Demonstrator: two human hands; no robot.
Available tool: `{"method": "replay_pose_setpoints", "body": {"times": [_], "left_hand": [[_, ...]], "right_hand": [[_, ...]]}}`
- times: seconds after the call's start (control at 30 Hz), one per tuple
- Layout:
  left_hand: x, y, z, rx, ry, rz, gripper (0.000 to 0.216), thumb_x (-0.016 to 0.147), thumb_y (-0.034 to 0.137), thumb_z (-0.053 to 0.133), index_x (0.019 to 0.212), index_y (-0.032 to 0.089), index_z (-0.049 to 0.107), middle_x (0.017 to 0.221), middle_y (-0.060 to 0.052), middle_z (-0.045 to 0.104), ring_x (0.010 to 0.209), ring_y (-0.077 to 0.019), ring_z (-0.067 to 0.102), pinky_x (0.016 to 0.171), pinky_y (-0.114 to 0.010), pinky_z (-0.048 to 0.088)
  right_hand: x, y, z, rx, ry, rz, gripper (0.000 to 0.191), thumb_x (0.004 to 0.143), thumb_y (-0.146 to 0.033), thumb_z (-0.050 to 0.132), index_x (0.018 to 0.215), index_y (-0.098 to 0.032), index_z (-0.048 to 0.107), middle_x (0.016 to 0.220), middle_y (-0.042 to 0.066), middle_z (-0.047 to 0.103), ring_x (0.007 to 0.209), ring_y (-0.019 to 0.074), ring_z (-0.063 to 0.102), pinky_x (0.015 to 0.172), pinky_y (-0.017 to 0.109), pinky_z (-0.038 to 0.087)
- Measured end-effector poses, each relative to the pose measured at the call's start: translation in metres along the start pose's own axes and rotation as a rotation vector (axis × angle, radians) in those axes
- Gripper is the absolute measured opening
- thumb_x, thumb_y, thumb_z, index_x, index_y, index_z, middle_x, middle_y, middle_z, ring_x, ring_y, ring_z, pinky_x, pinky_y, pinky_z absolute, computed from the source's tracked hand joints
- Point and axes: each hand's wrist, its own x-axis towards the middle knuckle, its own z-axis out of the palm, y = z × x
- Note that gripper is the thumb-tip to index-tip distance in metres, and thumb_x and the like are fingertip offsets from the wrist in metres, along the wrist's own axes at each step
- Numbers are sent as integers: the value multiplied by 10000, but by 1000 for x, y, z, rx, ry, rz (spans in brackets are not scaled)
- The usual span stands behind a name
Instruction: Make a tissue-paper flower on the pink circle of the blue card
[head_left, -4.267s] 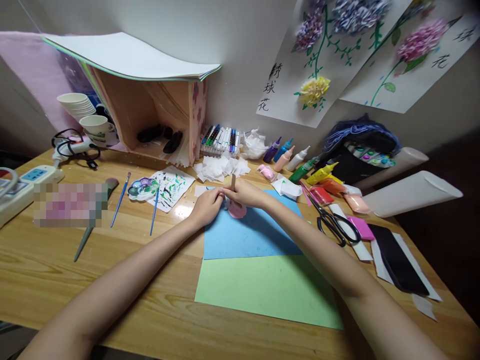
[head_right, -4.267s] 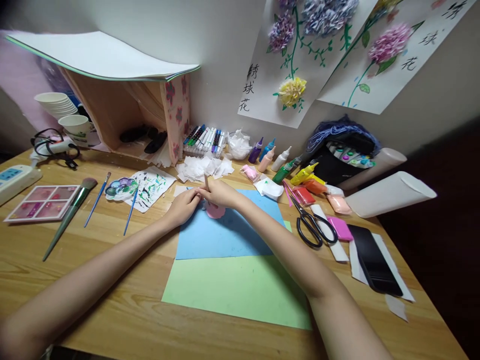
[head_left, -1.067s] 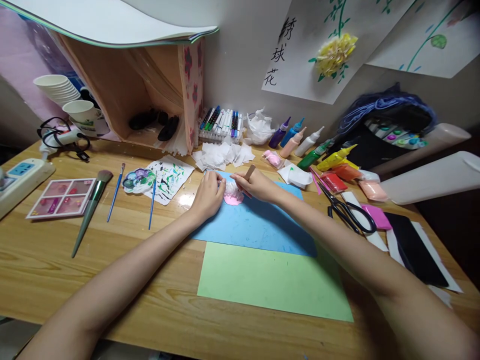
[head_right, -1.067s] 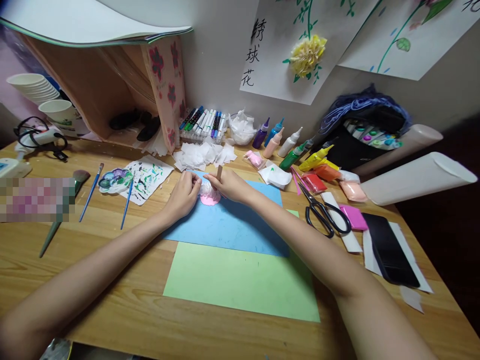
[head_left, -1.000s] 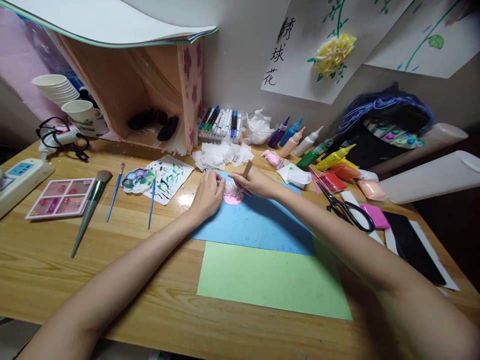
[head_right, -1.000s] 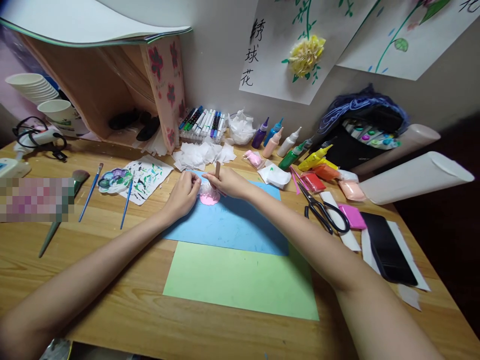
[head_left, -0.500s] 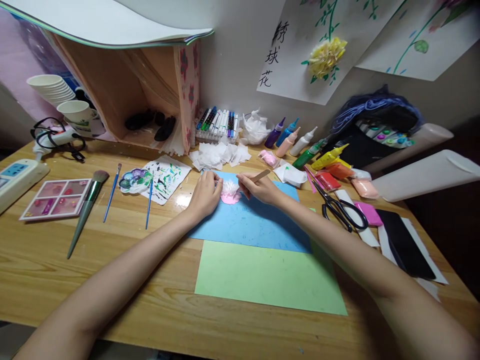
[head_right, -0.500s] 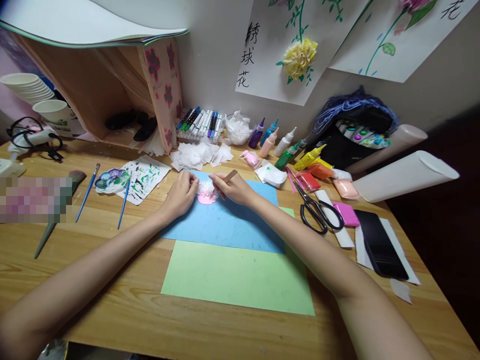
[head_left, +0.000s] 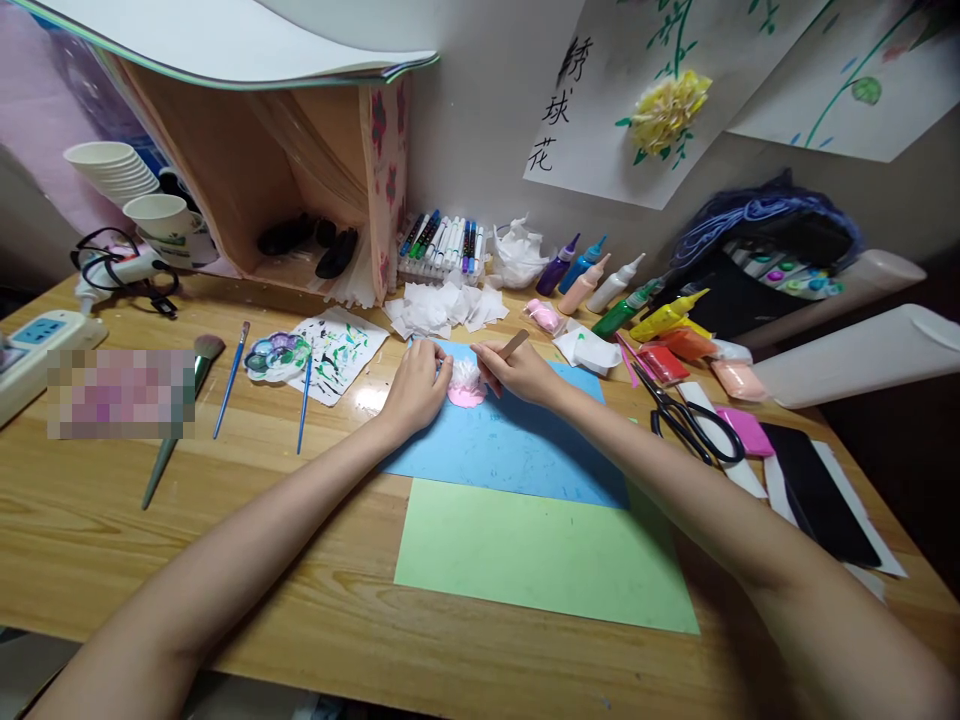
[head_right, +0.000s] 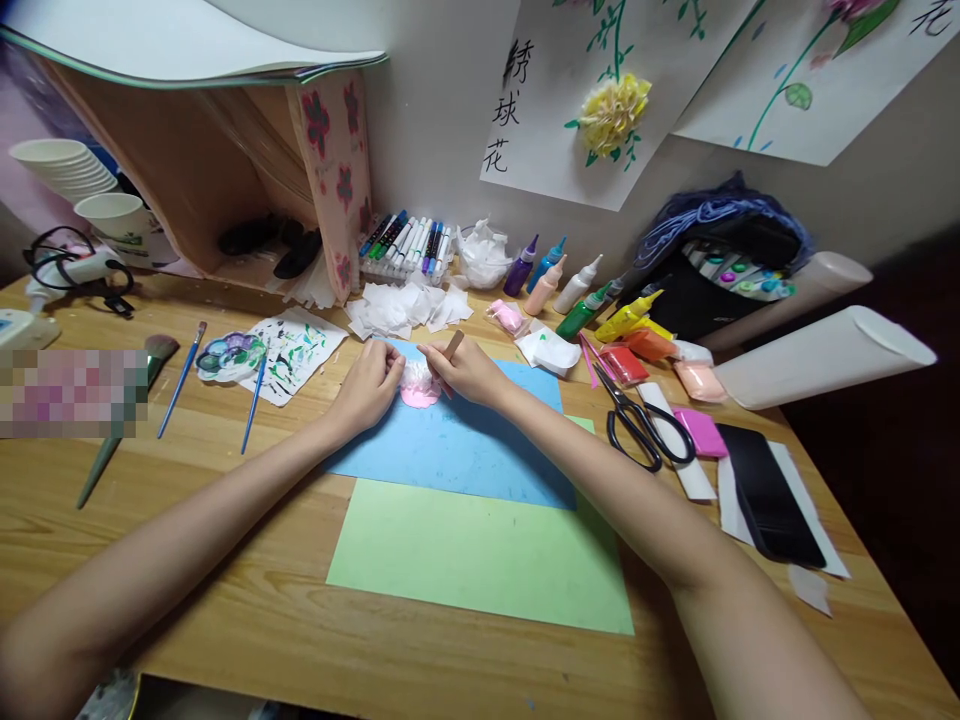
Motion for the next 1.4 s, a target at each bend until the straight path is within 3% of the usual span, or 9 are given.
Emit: {"method": "replay_pose_setpoints", "body": {"times": [0.3, 0.7, 1.17, 1.4], "left_hand": [[0, 2, 0, 51, -1, 1, 142, 905, 271, 359, 850, 166, 438, 869, -72, 517, 818, -191, 497, 757, -330, 405], [0, 2, 0, 63, -10, -2, 137, 903, 265, 362, 859, 163, 442, 878, -78, 517, 827, -198, 503, 758, -337, 410], [0, 2, -1, 80, -24, -8, 140, 902, 271, 362, 862, 165, 445, 882, -77, 518, 828, -196, 502, 762, -335, 408], [0, 3, -1, 87, -30, -12, 144, 902, 271, 368, 862, 162, 453, 874, -77, 523, 823, -195, 499, 760, -334, 405]], "right_hand": [[22, -10, 2, -114, -7, 26, 478, 918, -390, 366, 489, -182, 409, 359, -45, 426, 395, 81, 409, 504, 234, 322], [-9, -1, 2, -51, 73, -49, 480, 937, -420, 309, 537, -181, 424, 405, -37, 454, 442, 91, 449, 559, 233, 364], [-5, 2, 7, -44, 121, -35, 481, 923, -476, 311, 562, -186, 446, 405, -34, 448, 428, 99, 444, 534, 238, 368], [3, -1, 9, -121, 103, -51, 440, 925, -397, 337, 551, -190, 441, 410, -33, 450, 447, 103, 433, 549, 242, 349]]}}
